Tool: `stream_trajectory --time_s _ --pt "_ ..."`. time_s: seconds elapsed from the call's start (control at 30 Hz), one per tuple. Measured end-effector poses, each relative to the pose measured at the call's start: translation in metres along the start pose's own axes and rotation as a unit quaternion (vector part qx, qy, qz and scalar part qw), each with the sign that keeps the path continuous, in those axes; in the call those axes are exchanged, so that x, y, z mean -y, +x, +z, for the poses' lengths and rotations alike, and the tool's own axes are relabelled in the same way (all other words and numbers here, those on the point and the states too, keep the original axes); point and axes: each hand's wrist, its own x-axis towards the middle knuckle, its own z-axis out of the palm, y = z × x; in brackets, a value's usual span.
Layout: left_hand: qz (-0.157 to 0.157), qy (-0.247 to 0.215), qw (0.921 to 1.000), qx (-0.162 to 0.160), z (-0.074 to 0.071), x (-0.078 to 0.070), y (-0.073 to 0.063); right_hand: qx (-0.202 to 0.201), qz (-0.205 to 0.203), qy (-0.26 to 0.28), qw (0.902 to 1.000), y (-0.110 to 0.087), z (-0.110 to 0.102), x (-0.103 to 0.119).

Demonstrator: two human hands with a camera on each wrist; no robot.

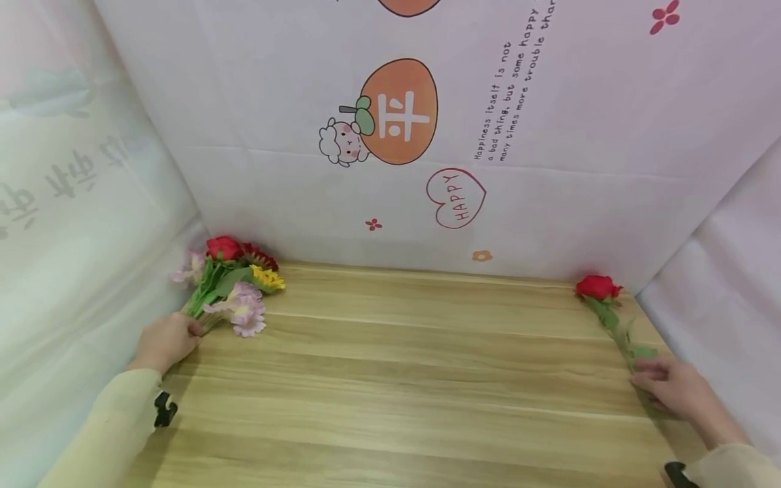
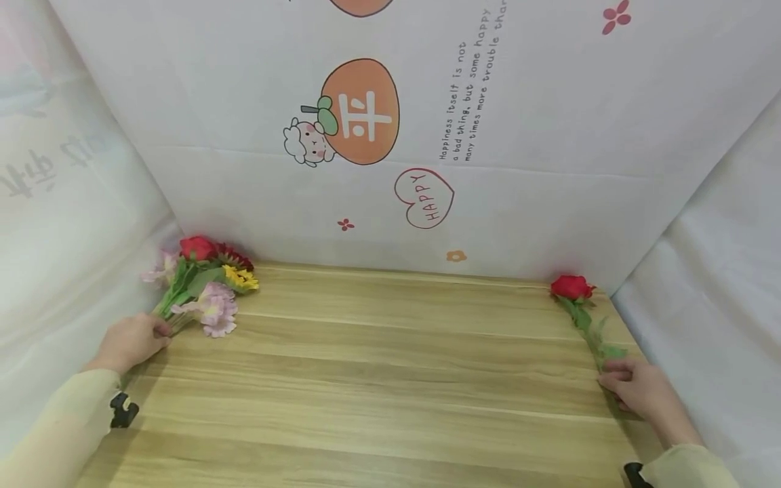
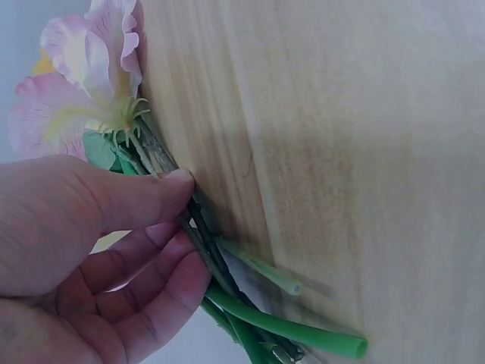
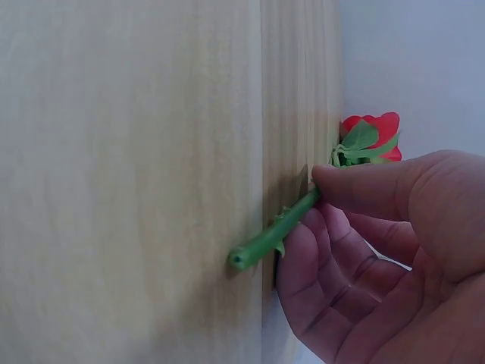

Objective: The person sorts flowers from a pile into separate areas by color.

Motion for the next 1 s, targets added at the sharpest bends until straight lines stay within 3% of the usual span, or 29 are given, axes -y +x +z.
stream_trajectory --time_s 0.33,0.53,0.73,1.0 --pt "0.001 -0.003 0.9999 0.013 -0.002 -0.001 -0.002 0.005 -0.019 0.0 0.9998 0.005 0.008 0.014" --pt "0.016 -0.022 0.9994 0.021 -0.006 -0.007 -0.002 -0.011 -0.06 -0.017 0.998 0.002 0.01 0.022" --pt "0.043 -0.048 0.9979 0.002 -0.018 -0.013 -0.005 -0.023 -0.082 -0.049 0.9951 0.004 0.007 0.029" --pt "0.067 -0.1 0.9921 -0.037 -0.034 -0.025 -0.008 -0.014 -0.067 -0.035 0.9971 0.001 0.002 0.027"
